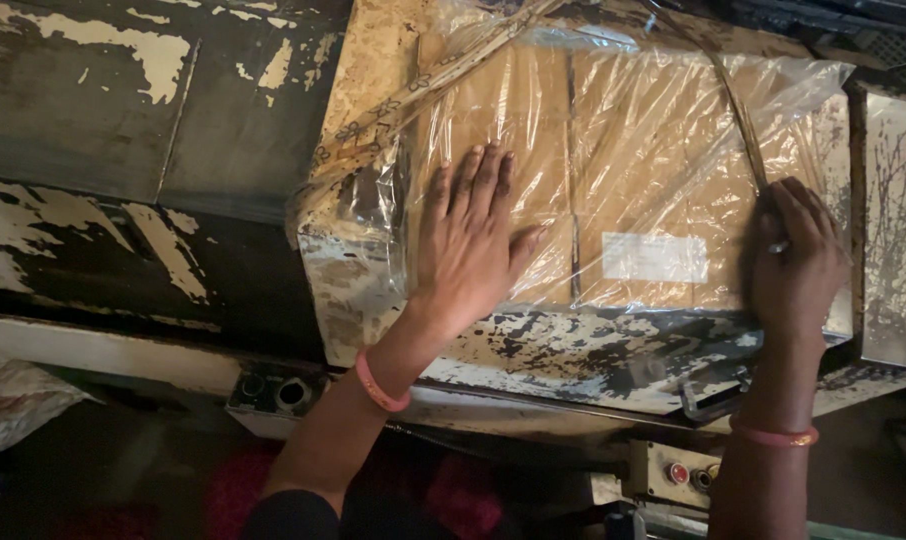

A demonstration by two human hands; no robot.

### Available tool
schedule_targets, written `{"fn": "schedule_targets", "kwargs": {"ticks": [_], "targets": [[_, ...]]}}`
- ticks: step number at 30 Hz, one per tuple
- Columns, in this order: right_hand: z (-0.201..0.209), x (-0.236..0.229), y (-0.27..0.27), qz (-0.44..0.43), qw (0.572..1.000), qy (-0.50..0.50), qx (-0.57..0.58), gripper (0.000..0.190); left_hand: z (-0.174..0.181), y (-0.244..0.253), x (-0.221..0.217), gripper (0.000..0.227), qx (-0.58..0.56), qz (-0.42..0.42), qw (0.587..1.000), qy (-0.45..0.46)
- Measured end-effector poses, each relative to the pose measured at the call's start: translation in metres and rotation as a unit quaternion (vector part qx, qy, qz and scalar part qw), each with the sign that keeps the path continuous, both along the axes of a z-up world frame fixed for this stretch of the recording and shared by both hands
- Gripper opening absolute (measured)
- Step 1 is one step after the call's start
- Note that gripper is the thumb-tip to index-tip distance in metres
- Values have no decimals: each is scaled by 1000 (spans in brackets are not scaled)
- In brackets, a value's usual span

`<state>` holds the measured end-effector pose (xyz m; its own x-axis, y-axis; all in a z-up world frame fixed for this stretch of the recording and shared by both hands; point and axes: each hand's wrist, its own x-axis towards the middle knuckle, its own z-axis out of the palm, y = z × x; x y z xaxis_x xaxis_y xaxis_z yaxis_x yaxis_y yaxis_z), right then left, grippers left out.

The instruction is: The person repeatedly staples a plastic-wrapped cardboard box using a handheld stapler. They position the box, press down, and apply staples along the edges, then reposition the box to continue stapling.

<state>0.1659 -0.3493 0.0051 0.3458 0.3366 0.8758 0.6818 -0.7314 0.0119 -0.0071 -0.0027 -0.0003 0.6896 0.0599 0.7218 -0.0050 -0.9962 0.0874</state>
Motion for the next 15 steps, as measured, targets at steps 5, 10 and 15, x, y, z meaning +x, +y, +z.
{"fn": "schedule_targets", "kwargs": {"ticks": [5,10,15], "targets": [[-2,2,-2,-10,1000,17,4,29,-1,0,2,85,-4,-1,1000,-2],[-4,3,-1,2,1000,12,2,25,-2,1,4,83,5,3,1000,12],[-2,3,-3,4,1000,1,-13,25,-1,0,2,83,9,12,999,29]]}}
